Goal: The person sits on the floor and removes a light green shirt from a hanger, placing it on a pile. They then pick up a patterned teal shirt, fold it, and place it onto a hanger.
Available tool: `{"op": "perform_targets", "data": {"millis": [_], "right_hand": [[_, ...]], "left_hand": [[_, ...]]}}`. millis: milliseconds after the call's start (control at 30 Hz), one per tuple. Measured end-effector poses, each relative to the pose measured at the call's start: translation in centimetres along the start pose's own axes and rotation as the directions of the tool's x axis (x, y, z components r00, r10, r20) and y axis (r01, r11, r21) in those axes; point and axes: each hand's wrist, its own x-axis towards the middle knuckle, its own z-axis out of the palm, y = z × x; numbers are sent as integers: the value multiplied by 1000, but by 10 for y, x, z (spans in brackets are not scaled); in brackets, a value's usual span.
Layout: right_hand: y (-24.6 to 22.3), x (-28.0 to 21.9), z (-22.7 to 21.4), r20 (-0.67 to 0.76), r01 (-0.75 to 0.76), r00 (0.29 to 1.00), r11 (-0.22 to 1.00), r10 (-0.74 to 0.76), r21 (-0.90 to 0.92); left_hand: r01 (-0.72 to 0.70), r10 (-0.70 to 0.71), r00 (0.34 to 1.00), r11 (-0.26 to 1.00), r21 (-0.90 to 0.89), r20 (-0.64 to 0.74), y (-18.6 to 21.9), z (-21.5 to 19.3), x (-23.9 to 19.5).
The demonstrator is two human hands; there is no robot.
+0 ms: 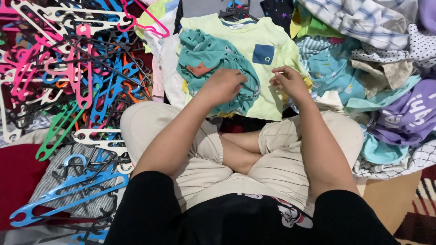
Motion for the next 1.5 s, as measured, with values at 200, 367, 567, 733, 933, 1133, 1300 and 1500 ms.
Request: {"op": "perform_targets", "data": {"millis": [200,367,567,733,933,1133,1300,1500], "right_hand": [[-18,-7,11,2,49,999,984,-49,-169],[-41,-22,18,19,-65,997,961,73,-270],[-38,-14,21,57,-51,995,923,79,-381],[-39,-12,23,51,-88,992,912,118,-401],[-37,-10,24,52,-95,991,913,125,-397],[-39,-12,26,36,-97,992,904,123,-417],[-47,-17,29,35,-125,988,903,152,-410],[-38,-12,28,47,-94,991,902,125,-420]], "left_hand": [[151,-146,988,983,105,-57,-16,-50,-12],[384,-311,871,914,133,-380,-65,-138,-55],[665,-553,418,727,-172,-720,-200,-90,-116],[901,-990,-110,-63,-429,-86,-230,-68,-147],[908,-959,-199,-257,-332,199,-257,-48,-155],[764,-951,-220,-305,-568,215,-315,-7,-158],[795,-997,-71,-40,-605,-27,-271,-39,-142],[498,-820,133,541,-677,-557,-173,-57,-82]]}}
